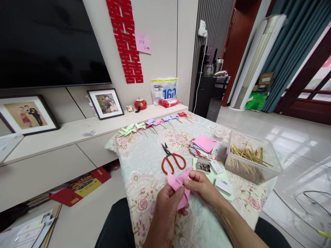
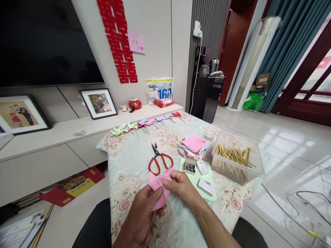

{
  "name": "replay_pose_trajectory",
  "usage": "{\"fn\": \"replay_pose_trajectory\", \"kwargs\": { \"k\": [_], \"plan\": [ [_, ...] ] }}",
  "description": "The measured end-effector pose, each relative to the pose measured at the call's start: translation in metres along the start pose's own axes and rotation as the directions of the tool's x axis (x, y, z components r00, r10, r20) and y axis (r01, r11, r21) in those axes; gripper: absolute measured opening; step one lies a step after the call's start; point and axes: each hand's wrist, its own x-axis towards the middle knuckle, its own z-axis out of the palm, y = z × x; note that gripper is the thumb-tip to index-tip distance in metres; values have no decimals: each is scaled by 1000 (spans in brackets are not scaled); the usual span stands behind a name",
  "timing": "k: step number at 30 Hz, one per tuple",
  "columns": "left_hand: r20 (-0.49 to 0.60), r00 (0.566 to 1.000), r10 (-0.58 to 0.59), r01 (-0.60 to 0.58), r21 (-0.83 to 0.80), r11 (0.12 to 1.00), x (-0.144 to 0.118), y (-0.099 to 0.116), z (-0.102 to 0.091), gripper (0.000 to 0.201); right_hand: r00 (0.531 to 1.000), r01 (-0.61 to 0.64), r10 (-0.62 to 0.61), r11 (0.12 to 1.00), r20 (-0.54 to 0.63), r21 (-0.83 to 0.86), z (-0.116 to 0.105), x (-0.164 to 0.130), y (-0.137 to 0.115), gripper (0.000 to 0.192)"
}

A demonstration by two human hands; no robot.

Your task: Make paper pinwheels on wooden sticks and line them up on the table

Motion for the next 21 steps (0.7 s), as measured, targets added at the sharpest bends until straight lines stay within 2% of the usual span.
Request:
{"fn": "replay_pose_trajectory", "kwargs": {
  "k": [5, 9, 14, 18, 21],
  "plan": [
    [7, 1000, -23, 24, -102, 994, 9, -3, 0, 36, 1000, -4, 2, 988, 10, 152, -2, 2, 1, 45],
    [20, 999, -27, 30, -162, 986, 15, -2, 1, 32, 1000, 18, -15, 985, -23, 172, -4, 4, 2, 45],
    [20, 999, -39, 43, -234, 971, 30, -4, 4, 27, 986, 125, -117, 990, -120, 64, -11, 8, 1, 46],
    [2, 1000, -30, 29, -269, 963, 45, -8, 7, 34, 942, 215, -219, 976, -255, -46, -19, 10, 3, 50],
    [-37, 998, -49, 38, -265, 964, 48, -8, 11, 44, 907, 256, -294, 953, -302, -160, -26, 10, 3, 49]
  ]
}}
